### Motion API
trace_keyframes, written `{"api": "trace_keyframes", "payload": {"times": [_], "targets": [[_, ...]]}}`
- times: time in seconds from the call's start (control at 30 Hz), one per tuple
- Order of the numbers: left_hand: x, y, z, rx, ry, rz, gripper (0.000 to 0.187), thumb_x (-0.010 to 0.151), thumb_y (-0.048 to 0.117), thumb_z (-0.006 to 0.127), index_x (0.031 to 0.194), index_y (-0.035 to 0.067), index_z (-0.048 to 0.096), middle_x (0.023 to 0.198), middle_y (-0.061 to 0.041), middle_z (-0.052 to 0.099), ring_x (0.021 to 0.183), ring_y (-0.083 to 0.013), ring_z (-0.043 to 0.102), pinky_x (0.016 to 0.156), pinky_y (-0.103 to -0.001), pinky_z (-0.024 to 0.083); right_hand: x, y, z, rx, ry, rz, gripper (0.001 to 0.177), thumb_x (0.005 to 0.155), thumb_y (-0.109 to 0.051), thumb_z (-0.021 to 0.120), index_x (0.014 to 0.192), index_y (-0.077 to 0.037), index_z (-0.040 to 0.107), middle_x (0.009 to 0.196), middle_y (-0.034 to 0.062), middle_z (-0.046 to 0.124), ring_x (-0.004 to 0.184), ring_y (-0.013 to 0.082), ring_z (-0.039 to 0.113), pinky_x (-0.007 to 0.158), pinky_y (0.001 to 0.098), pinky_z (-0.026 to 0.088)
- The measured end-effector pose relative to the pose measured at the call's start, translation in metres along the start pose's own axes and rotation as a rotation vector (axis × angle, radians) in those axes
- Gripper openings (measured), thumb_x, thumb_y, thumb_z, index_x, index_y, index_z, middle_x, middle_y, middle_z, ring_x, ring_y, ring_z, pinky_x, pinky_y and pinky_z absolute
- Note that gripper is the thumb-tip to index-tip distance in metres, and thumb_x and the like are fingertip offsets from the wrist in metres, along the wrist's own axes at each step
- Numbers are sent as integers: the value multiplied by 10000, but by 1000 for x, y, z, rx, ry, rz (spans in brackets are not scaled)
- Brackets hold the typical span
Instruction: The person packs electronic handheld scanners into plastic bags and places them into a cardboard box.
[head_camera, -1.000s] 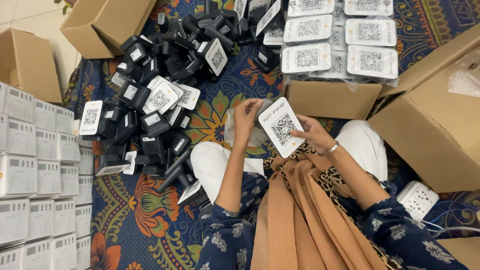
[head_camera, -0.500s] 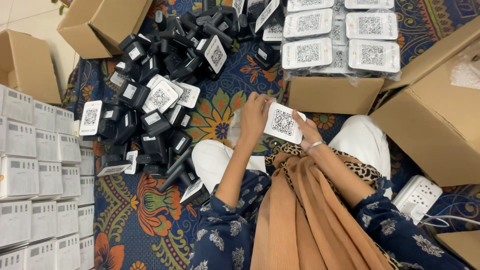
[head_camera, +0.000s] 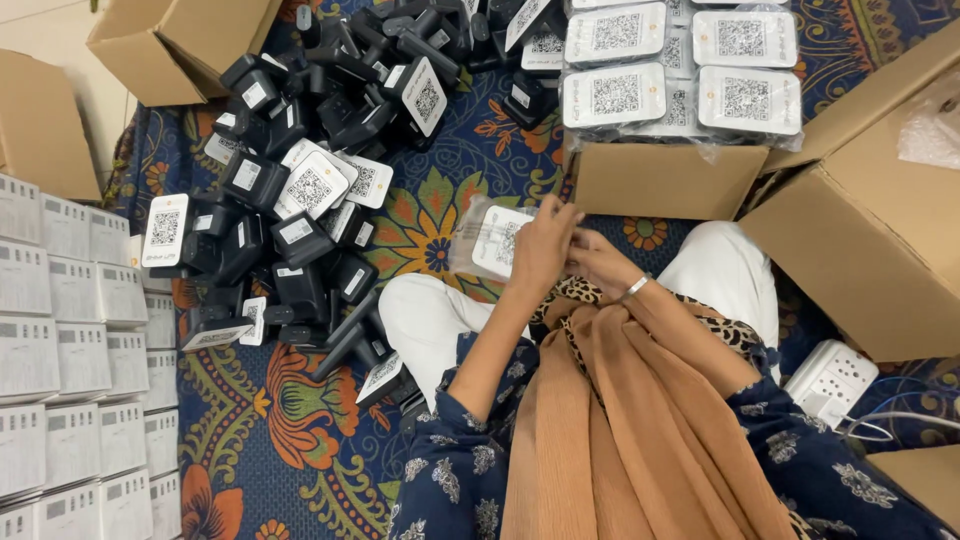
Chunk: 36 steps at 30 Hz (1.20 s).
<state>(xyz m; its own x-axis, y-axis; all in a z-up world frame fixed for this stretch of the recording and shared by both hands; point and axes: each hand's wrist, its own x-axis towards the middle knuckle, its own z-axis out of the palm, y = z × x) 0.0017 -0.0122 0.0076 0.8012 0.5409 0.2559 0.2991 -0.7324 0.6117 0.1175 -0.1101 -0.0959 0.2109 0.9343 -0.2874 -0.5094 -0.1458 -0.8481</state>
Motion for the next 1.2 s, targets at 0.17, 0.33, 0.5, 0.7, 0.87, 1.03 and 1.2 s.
{"api": "trace_keyframes", "payload": {"times": [0.17, 0.33, 0.5, 0.7, 0.87, 1.03, 1.2], "targets": [[-8, 19, 2, -98, 94, 15, 150, 1012, 194, 593, 1092, 76, 640, 1063, -145, 595, 775, -428, 660, 666, -524, 520, 9, 19, -31, -101, 31, -86, 374, 989, -223, 615, 1314, -84, 491, 1160, 26, 652, 1058, 154, 646, 857, 344, 574], [-5, -2, 19, -95, 175, 0, 152, 1044, 179, 573, 1087, 39, 613, 1106, -175, 586, 844, -434, 653, 703, -530, 505, 123, 120, -86, -640, -19, -480, 285, 1070, -298, 632, 1154, -35, 561, 1087, 107, 609, 1000, 206, 574, 852, 376, 529], [-8, -78, 37, -430, 440, -260, 148, 1085, 120, 544, 1082, -1, 629, 1019, -154, 665, 859, -302, 716, 750, -432, 591, 150, 58, -69, -1252, -144, -636, 320, 1035, -365, 599, 1130, -65, 659, 1073, 130, 707, 977, 234, 655, 843, 397, 539], [-10, -125, 23, -1067, 329, -569, 185, 1061, 102, 477, 1218, 7, 457, 994, -124, 650, 793, -264, 757, 687, -368, 669, 54, -103, 24, -1398, -183, 96, 368, 1057, -487, 552, 1140, -167, 712, 837, 174, 703, 769, 297, 674, 762, 458, 527], [6, -131, 12, -755, 154, -277, 211, 1052, 122, 556, 1248, 47, 577, 1145, -127, 726, 1018, -208, 756, 859, -352, 628, 59, -59, -37, -1353, -106, -361, 321, 895, -401, 761, 961, -92, 706, 923, 120, 675, 892, 312, 679, 808, 449, 538], [7, -141, 25, -239, -97, 118, 485, 883, 256, 798, 1308, 78, 645, 1270, -130, 708, 1193, -326, 654, 1004, -436, 499, 24, -57, 5, -1152, 216, -486, 363, 859, -211, 789, 1118, -19, 622, 1073, 148, 615, 1043, 345, 639, 901, 440, 521], [4, -186, 61, -133, -453, 14, 711, 709, 417, 874, 1305, 102, 648, 1211, -145, 701, 1131, -329, 662, 933, -428, 527, 30, -15, 4, -1330, 250, -649, 276, 949, -201, 666, 1177, -46, 645, 1169, 170, 649, 1150, 373, 605, 983, 449, 500]]}}
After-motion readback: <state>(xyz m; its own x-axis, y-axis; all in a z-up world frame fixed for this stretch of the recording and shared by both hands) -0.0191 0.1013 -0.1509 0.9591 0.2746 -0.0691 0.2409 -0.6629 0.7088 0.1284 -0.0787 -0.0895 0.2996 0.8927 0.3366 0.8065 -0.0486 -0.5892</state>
